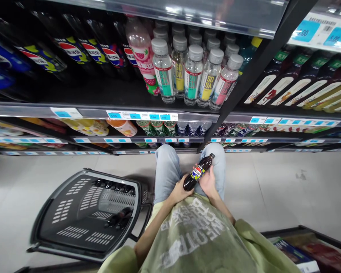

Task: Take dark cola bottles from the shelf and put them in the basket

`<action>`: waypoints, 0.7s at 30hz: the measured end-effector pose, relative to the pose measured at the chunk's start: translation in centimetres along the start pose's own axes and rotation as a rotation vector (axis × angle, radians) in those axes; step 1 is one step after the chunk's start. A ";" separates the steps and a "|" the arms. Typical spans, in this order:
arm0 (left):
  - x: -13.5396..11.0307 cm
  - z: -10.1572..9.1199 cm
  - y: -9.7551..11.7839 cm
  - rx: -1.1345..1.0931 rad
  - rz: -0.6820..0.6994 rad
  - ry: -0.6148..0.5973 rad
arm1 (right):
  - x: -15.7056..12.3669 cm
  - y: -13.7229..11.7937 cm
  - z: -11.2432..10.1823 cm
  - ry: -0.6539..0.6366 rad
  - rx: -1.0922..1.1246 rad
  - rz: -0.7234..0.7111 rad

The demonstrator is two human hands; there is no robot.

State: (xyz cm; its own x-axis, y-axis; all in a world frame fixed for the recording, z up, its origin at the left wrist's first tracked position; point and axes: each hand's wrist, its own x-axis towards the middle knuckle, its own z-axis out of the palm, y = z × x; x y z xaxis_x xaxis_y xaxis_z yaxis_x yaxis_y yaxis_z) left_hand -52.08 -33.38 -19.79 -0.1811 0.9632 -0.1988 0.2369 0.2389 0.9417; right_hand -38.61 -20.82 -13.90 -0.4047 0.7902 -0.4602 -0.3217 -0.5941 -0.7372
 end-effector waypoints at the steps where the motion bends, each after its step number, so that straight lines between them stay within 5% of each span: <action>1: 0.1 0.1 -0.2 0.034 0.021 0.028 | 0.0 0.1 0.0 0.002 0.009 0.002; 12: 0.6 0.2 -1.5 0.210 0.061 0.148 | 0.2 1.1 -1.0 0.024 0.097 0.023; 21: -0.7 -0.3 0.6 0.050 0.203 -0.020 | -0.8 2.5 -1.3 0.030 -0.097 0.072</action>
State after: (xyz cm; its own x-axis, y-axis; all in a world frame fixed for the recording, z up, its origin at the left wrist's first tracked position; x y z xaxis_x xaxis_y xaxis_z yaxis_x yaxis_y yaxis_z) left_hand -52.05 -33.98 -18.96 -0.1057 0.9943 -0.0127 0.3139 0.0455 0.9484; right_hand -37.95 -22.73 -16.00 -0.3972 0.7511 -0.5273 -0.2076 -0.6332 -0.7456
